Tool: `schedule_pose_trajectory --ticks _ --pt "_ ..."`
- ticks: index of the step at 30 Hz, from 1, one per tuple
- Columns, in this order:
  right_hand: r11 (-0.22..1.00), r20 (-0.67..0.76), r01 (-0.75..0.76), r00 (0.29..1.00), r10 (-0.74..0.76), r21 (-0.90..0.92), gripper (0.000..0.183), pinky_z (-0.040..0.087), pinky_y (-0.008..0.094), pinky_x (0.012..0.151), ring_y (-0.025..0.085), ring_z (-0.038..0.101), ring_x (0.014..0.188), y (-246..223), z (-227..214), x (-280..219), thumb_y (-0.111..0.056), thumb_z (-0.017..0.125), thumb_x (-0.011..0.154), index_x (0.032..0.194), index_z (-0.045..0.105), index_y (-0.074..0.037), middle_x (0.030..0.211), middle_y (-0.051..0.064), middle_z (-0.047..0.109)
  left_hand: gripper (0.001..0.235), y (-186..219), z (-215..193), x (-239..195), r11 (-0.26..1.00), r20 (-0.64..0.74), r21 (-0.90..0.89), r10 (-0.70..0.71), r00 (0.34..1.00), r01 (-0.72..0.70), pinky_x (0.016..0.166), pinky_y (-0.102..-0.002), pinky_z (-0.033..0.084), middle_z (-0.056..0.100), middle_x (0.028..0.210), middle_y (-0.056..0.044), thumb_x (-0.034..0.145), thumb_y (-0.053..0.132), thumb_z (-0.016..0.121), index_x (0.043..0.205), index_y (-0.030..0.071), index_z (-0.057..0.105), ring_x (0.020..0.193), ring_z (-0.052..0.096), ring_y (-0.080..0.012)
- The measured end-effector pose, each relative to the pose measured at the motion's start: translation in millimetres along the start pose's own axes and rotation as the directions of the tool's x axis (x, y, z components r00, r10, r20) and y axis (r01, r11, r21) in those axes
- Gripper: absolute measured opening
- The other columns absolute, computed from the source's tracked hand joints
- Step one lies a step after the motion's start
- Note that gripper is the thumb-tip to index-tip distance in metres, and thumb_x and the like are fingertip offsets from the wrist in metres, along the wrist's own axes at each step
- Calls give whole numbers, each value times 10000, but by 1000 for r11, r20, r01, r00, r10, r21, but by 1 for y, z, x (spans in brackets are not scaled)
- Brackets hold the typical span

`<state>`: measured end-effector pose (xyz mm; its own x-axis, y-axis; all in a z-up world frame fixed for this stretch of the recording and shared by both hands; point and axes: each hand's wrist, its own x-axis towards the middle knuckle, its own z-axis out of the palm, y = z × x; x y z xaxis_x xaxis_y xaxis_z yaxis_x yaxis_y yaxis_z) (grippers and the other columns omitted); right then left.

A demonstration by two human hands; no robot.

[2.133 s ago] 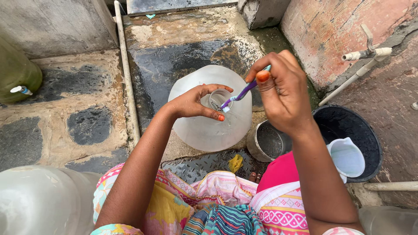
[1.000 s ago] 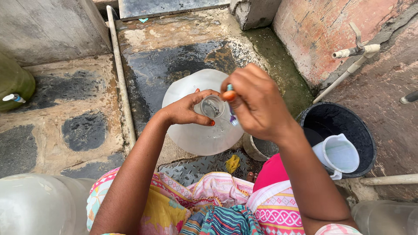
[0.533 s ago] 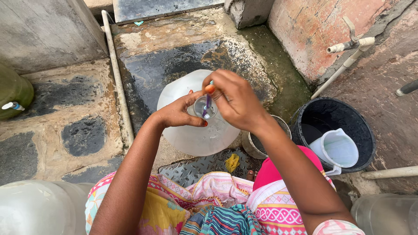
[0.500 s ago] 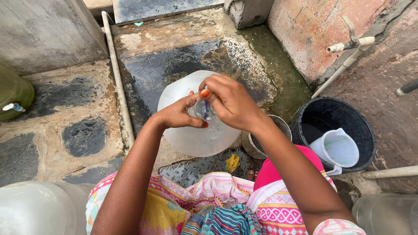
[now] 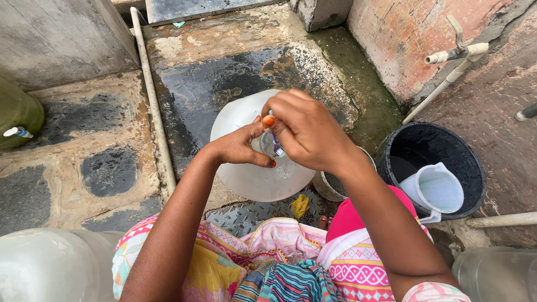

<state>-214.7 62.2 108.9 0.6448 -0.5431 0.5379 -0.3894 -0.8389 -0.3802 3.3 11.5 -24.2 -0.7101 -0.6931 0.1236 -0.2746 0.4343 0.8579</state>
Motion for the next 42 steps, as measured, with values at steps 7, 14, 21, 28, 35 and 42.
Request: schedule_pose_trajectory --ticks 7,14,21,28,35,42 --pt "999 143 -14 990 7 47 68 470 460 820 331 603 940 19 10 3 -87 581 926 965 592 -33 914 114 628 735 2 -2 -4 999 9 -37 -38 999 38 1225 -434 208 598 1372 -48 693 270 870 1369 159 602 1386 526 -275" --pt "997 40 47 998 -50 69 48 463 423 847 302 580 921 -4 -26 -12 -78 586 951 980 601 -44 928 90 625 766 1 -1 0 998 32 1 -57 998 57 1260 -462 -20 619 1396 -39 678 267 874 1384 181 588 1464 377 -285" --pt "998 103 51 993 -48 -24 77 448 436 802 334 549 904 19 28 7 -85 627 882 924 589 -33 908 123 580 770 0 2 -3 959 14 -100 -265 964 265 1178 -406 376 680 1303 -71 613 318 884 1310 159 596 1321 584 -262" --pt "992 -38 126 991 -126 14 61 434 423 819 313 516 876 -22 -28 -11 -103 641 931 936 595 -63 947 88 575 810 -2 -4 -3 998 47 -43 -41 998 43 1283 -419 -24 698 1334 -75 669 280 858 1417 156 569 1394 578 -257" --pt "996 82 77 994 -74 -37 69 438 448 805 332 528 902 17 27 5 -94 635 908 918 592 -41 910 111 561 803 -1 4 -4 955 31 -144 -257 966 259 1179 -401 370 665 1313 -53 621 276 870 1354 142 570 1337 560 -246" --pt "995 -11 95 995 -95 11 64 451 426 826 318 539 905 4 -10 -8 -91 606 969 932 591 -41 928 102 582 803 5 -2 -2 999 46 -9 -51 998 51 1294 -437 -38 678 1390 -75 679 241 853 1422 127 571 1487 496 -244"
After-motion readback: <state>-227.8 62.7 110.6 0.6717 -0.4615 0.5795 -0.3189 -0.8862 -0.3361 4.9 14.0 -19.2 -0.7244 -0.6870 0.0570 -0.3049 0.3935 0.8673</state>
